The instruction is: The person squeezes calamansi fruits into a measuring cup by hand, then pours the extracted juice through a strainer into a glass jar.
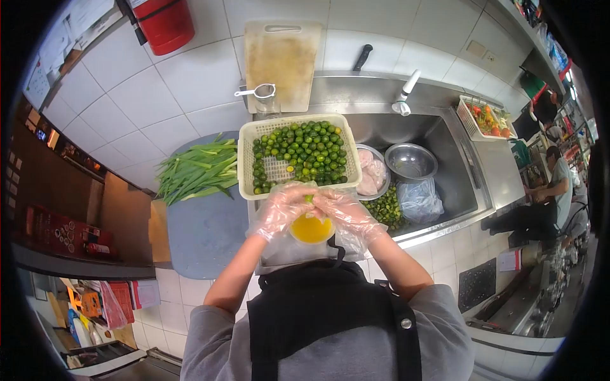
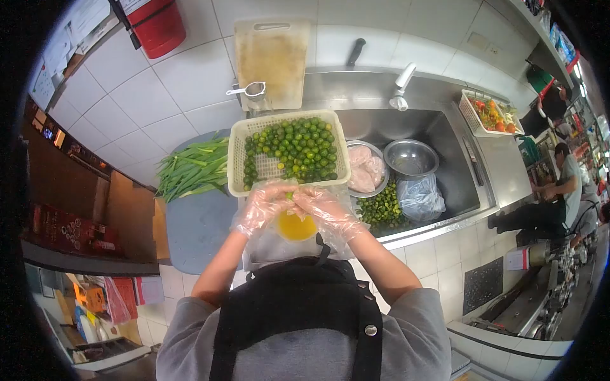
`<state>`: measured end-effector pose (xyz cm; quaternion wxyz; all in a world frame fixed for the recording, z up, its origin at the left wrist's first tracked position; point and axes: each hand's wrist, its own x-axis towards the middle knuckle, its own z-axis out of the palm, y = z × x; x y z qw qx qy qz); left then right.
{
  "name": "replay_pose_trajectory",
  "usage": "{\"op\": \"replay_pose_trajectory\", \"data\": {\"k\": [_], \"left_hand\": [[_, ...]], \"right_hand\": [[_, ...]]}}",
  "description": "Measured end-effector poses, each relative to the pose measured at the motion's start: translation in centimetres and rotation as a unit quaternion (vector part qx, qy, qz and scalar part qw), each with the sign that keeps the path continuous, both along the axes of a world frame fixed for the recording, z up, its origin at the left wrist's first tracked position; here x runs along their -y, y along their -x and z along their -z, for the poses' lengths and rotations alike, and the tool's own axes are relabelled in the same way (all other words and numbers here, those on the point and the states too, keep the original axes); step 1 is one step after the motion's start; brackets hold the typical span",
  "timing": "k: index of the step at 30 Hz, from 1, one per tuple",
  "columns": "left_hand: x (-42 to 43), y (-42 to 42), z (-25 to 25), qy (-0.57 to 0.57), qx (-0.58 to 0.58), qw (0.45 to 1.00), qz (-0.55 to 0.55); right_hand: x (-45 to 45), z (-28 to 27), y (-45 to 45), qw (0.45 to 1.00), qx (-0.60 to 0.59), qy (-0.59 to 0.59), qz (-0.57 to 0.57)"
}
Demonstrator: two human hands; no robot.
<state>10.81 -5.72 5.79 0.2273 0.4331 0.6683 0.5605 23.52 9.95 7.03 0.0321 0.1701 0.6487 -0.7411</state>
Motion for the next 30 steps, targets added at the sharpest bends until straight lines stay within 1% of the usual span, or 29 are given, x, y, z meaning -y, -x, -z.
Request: {"op": "replay_pose_trajectory", "data": {"k": [1, 3, 5, 6, 7, 8, 9, 10, 11, 12, 13, 14, 15, 16, 17, 18, 19, 20, 21, 22, 24, 25, 26, 27, 29, 30], "left_hand": [[0.3, 0.0, 0.0, -0.001, 0.002, 1.0, -0.002], [0.7, 0.0, 0.0, -0.022, -0.138, 0.99, 0.03], [1.2, -0.7, -0.5, -0.022, -0.133, 0.99, 0.029], [1.3, -1.1, -0.6, -0.021, -0.13, 0.991, 0.031], [1.4, -1.2, -0.5, -0.021, -0.13, 0.991, 0.032], [1.4, -1.3, -0.2, 0.017, -0.098, 0.994, 0.044], [1.4, -1.3, 0.1, 0.056, -0.066, 0.995, 0.056], [1.4, -1.6, 1.0, 0.056, -0.067, 0.994, 0.057], [1.4, -2.0, 2.2, 0.049, 0.043, 0.997, 0.033], [1.4, -2.1, 2.8, 0.042, 0.153, 0.987, 0.009], [1.4, -1.9, 2.7, 0.042, 0.151, 0.988, 0.01], [1.6, -1.5, 2.6, 0.057, 0.161, 0.985, 0.015], [1.8, -1.3, 2.5, 0.072, 0.171, 0.982, 0.02], [1.9, -1.0, 2.4, 0.073, 0.171, 0.982, 0.021], [1.9, -0.7, 2.2, 0.095, 0.194, 0.975, 0.042], [2.0, -0.6, 2.1, 0.118, 0.217, 0.967, 0.065], [2.0, -0.5, 2.7, 0.12, 0.217, 0.967, 0.066], [1.8, -0.4, 3.6, 0.116, 0.24, 0.962, 0.065], [1.7, -0.4, 3.5, 0.113, 0.264, 0.956, 0.062], [1.7, -0.6, 3.3, 0.113, 0.263, 0.956, 0.062], [1.6, -1.5, 2.8, 0.088, 0.201, 0.976, 0.0], [1.5, -1.7, 3.1, 0.088, 0.201, 0.976, 0.001], [1.4, -1.9, 3.7, 0.041, 0.195, 0.98, 0.003], [1.4, -2.0, 4.0, -0.006, 0.189, 0.982, 0.005], [1.5, -2.4, 4.2, -0.007, 0.179, 0.984, -0.019], [1.5, -2.6, 4.2, -0.007, 0.168, 0.985, -0.042]], "right_hand": [[0.1, 0.0, -0.1, 1.0, -0.001, 0.016, -0.006], [0.1, -0.1, -0.3, 0.999, 0.0, 0.031, -0.013], [0.1, -0.1, -0.6, 0.999, 0.049, 0.019, -0.005], [-0.1, 0.2, -0.7, 0.999, 0.05, 0.019, -0.005], [-0.4, 0.9, -0.9, 0.996, 0.087, -0.003, -0.028], [-0.5, 1.3, -1.0, 0.991, 0.123, -0.025, -0.051], [-0.1, 0.3, -1.1, 0.991, 0.122, -0.024, -0.05], [0.7, -1.4, -1.2, 0.988, 0.133, -0.072, -0.035], [1.1, -2.4, -1.1, 0.982, 0.143, -0.121, -0.021], [1.3, -1.1, -1.4, 0.982, 0.142, -0.121, -0.019], [1.6, 1.6, -1.8, 0.952, 0.002, -0.305, 0.035], [1.7, 3.0, -2.0, 0.867, -0.136, -0.472, 0.088], [1.7, 1.9, -2.1, 0.867, -0.136, -0.472, 0.089], [1.8, 0.1, -2.3, 0.874, -0.161, -0.457, 0.033], [1.9, -0.9, -2.5, 0.878, -0.185, -0.44, -0.023], [2.0, -0.2, -2.4, 0.879, -0.183, -0.439, -0.022], [2.0, 0.8, -2.2, 0.86, -0.196, -0.472, -0.021], [2.1, 1.4, -2.0, 0.837, -0.208, -0.505, -0.02], [2.2, 1.4, -1.9, 0.837, -0.208, -0.505, -0.019], [2.4, 1.5, -1.8, 0.843, -0.2, -0.5, -0.009], [2.7, 1.0, -1.7, 0.849, -0.19, -0.494, 0.002], [2.8, 0.0, -1.7, 0.846, -0.21, -0.49, 0.011], [2.9, -0.5, -1.6, 0.842, -0.23, -0.487, 0.02], [2.8, 0.3, -1.6, 0.843, -0.23, -0.487, 0.02], [2.7, 2.6, -1.4, 0.86, -0.177, -0.473, 0.066], [2.7, 2.6, -1.3, 0.861, -0.176, -0.473, 0.066]]}}
